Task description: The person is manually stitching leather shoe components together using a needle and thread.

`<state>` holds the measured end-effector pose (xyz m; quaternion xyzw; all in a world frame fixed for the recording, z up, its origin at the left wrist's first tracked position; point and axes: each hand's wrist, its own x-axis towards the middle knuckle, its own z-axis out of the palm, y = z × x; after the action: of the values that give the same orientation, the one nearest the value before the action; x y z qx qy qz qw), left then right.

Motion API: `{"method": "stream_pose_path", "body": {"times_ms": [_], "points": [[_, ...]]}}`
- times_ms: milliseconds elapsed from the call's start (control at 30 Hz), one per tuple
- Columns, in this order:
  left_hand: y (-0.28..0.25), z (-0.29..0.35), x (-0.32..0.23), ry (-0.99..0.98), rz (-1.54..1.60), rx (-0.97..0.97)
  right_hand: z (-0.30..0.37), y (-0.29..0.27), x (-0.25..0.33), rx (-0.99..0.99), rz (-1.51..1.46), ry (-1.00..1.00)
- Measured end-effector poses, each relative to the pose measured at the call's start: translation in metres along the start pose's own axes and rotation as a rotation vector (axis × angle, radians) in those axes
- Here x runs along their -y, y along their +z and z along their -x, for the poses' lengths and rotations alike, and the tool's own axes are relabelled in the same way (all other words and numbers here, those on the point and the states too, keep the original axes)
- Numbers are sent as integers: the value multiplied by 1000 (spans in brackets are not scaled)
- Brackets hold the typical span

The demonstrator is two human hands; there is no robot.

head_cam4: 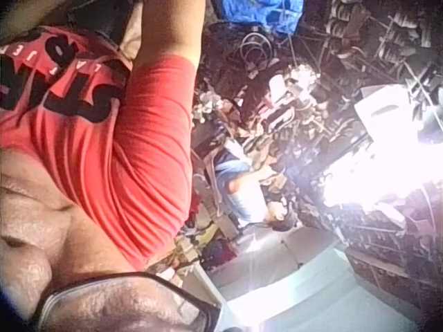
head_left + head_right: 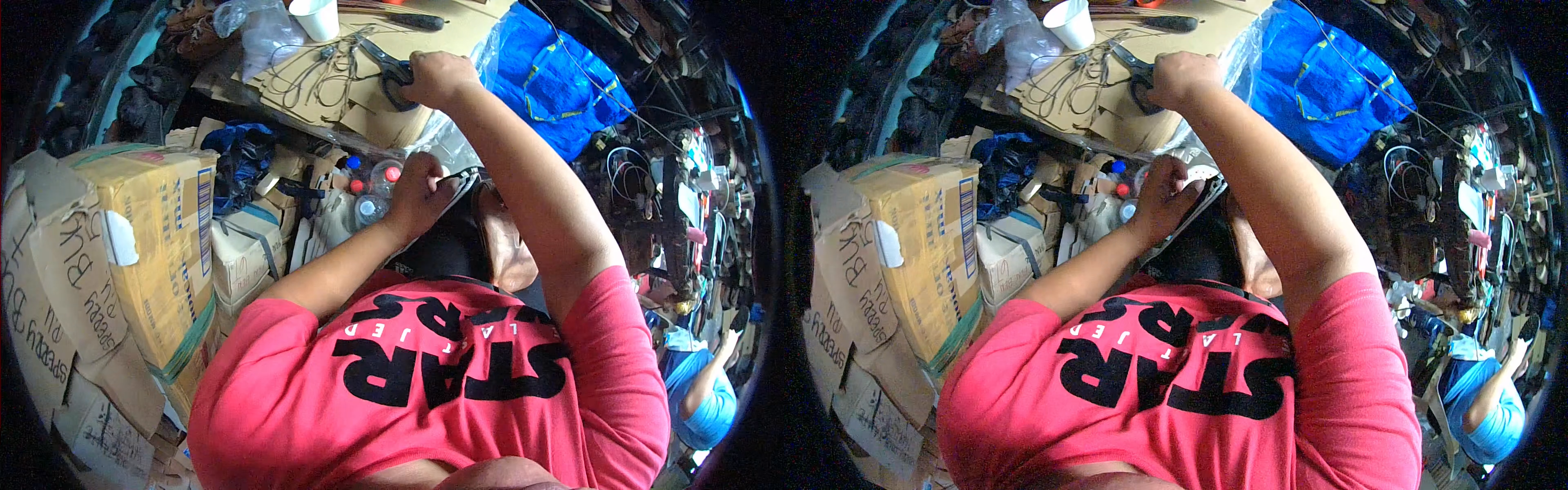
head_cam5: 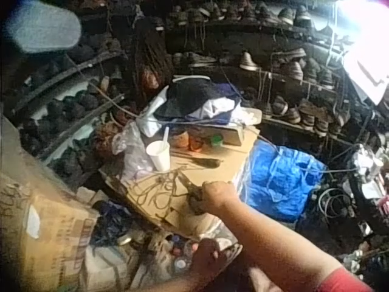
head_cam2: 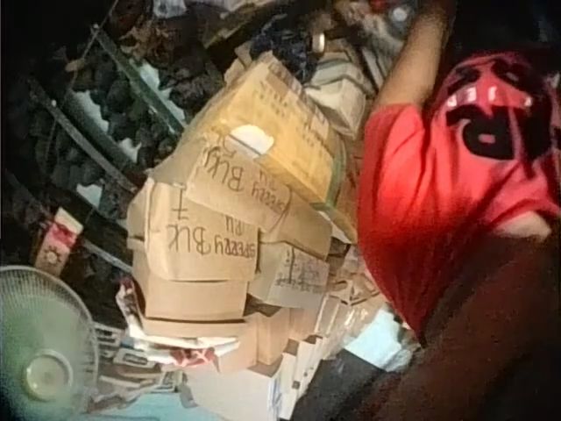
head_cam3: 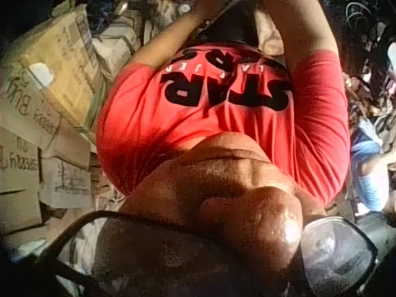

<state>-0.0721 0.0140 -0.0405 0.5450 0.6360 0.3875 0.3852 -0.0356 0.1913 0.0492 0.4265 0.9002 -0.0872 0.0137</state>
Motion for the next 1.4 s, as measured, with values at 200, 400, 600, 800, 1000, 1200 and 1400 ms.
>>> {"method": "stream_pose_path", "body": {"times_ms": [200,400,600,800,1000,1200,1400], "points": [[16,-45,-27,520,39,323,-8,-16,-32,233,-174,-10],[23,-72,-27,473,110,558,86,-41,-113,181,-863,-38],[13,-83,-47,205,158,561,221,-62,-154,53,-1062,181],[-10,-99,-99,212,-65,632,295,-74,-162,-8,-475,170],[-4,-100,-145,536,-355,534,289,-68,-150,2,-164,93],[8,-93,-160,647,-382,590,265,-52,-137,19,-89,69],[25,-81,-155,715,-445,598,262,-34,-134,-84,-162,74]]}}
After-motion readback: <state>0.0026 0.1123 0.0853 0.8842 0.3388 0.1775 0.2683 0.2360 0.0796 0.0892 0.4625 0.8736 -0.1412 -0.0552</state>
